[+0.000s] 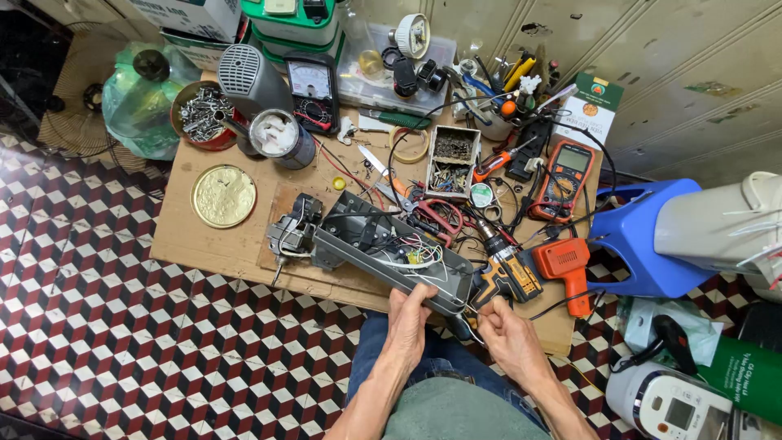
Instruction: Repair a hand blender motor and housing using various electronics tools.
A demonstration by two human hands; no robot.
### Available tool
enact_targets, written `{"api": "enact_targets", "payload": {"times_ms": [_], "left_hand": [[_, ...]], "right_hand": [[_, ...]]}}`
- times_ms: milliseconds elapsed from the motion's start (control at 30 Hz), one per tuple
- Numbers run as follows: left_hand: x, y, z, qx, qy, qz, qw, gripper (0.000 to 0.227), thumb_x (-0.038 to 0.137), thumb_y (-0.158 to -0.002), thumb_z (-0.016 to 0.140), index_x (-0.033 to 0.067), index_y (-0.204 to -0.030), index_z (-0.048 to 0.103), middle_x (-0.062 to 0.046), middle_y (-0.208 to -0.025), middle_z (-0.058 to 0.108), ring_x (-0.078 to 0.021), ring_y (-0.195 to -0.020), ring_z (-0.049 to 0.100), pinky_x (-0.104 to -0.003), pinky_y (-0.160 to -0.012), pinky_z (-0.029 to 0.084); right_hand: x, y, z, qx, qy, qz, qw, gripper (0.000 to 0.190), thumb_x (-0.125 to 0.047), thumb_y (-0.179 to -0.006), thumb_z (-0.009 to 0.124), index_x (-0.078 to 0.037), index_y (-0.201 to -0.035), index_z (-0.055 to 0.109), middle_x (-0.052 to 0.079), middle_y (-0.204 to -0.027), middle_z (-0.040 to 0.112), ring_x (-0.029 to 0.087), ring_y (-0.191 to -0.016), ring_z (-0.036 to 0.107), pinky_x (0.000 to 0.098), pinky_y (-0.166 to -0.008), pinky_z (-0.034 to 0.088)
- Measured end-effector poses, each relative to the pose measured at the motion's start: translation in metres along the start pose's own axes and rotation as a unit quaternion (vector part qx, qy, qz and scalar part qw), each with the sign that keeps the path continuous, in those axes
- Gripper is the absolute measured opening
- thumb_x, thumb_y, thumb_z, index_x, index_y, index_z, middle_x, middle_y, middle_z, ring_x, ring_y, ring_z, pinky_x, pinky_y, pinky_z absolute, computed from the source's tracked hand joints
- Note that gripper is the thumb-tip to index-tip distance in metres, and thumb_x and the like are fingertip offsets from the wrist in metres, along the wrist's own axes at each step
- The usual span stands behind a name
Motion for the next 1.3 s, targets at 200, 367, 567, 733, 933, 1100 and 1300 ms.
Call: {"api": "enact_targets", "payload": {"times_ms": [200, 367, 567, 733, 933, 1100, 1300], "left_hand": [[0.011, -0.001, 0.002, -0.037, -0.009, -0.008, 0.999, 0.027, 0.014, -0.083, 0.067, 0.0002, -0.105, 0.059, -0.007, -0.103, 0.065, -0.0172, -0.101, 0.063, -0.042, -0.098, 0.052], [0.008, -0.008, -0.001, -0.036, -0.002, -0.031, 0.999, 0.033, 0.016, -0.082, 0.069, 0.0047, -0.11, 0.056, -0.005, -0.106, 0.064, -0.0167, -0.104, 0.062, -0.041, -0.099, 0.05], [-0.01, -0.015, -0.006, -0.029, 0.011, -0.07, 0.997, 0.038, 0.023, -0.084, 0.072, 0.004, -0.114, 0.059, -0.004, -0.109, 0.064, -0.0153, -0.107, 0.06, -0.035, -0.099, 0.045], [-0.01, -0.007, 0.025, -0.039, -0.105, -0.013, 0.994, 0.049, 0.021, -0.08, 0.073, 0.0051, -0.124, 0.06, -0.004, -0.113, 0.066, -0.0147, -0.105, 0.059, -0.032, -0.097, 0.045], [-0.034, -0.032, 0.034, 0.02, -0.164, 0.064, 0.984, 0.064, 0.012, -0.076, 0.076, 0.0059, -0.134, 0.049, -0.006, -0.12, 0.064, -0.0162, -0.108, 0.059, -0.029, -0.096, 0.045], [-0.078, -0.071, 0.009, 0.062, -0.18, 0.133, 0.973, 0.068, 0.008, -0.08, 0.08, -0.0043, -0.137, 0.045, -0.016, -0.121, 0.067, -0.021, -0.105, 0.064, -0.031, -0.092, 0.051], [-0.084, -0.081, 0.008, 0.095, -0.205, 0.129, 0.966, 0.102, -0.001, -0.08, 0.075, 0.0046, -0.16, 0.013, -0.022, -0.119, 0.069, -0.0247, -0.099, 0.067, -0.031, -0.086, 0.053]], "right_hand": [[-0.002, 0.006, -0.006, -0.008, 0.05, 0.034, 0.998, 0.012, -0.017, -0.097, 0.059, -0.006, -0.097, 0.062, 0.004, -0.06, 0.06, 0.011, -0.051, 0.053, 0.0334, -0.05, 0.045], [-0.021, -0.003, 0.008, 0.01, 0.052, -0.016, 0.998, 0.016, -0.02, -0.098, 0.059, -0.005, -0.101, 0.063, 0.007, -0.063, 0.064, 0.016, -0.057, 0.06, 0.0355, -0.056, 0.051], [-0.038, 0.002, 0.013, 0.076, 0.153, -0.094, 0.981, 0.02, -0.016, -0.094, 0.059, -0.008, -0.111, 0.067, 0.019, -0.076, 0.068, 0.037, -0.068, 0.068, 0.0474, -0.062, 0.051], [-0.027, -0.005, 0.02, 0.124, 0.189, -0.159, 0.961, 0.018, -0.009, -0.092, 0.058, -0.006, -0.107, 0.068, 0.022, -0.078, 0.069, 0.043, -0.072, 0.067, 0.0517, -0.065, 0.051], [-0.025, -0.013, 0.016, 0.131, 0.183, -0.233, 0.946, 0.014, -0.001, -0.086, 0.056, 0.001, -0.097, 0.065, 0.021, -0.08, 0.067, 0.044, -0.072, 0.066, 0.0523, -0.061, 0.051], [0.023, -0.009, 0.029, 0.041, 0.187, -0.262, 0.946, 0.004, -0.001, -0.092, 0.058, 0.002, -0.094, 0.059, 0.02, -0.081, 0.065, 0.04, -0.072, 0.067, 0.0491, -0.062, 0.052], [0.016, 0.033, -0.022, -0.035, 0.138, -0.271, 0.952, 0.02, -0.003, -0.092, 0.058, -0.002, -0.11, 0.065, 0.019, -0.075, 0.065, 0.038, -0.069, 0.067, 0.0476, -0.058, 0.05]]}}
Point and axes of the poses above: each hand's wrist, its own y-axis away from the middle knuckle, its own z-axis out of the palm, x = y × z, the point moved 6 cm from there along -y, towards the middle knuckle
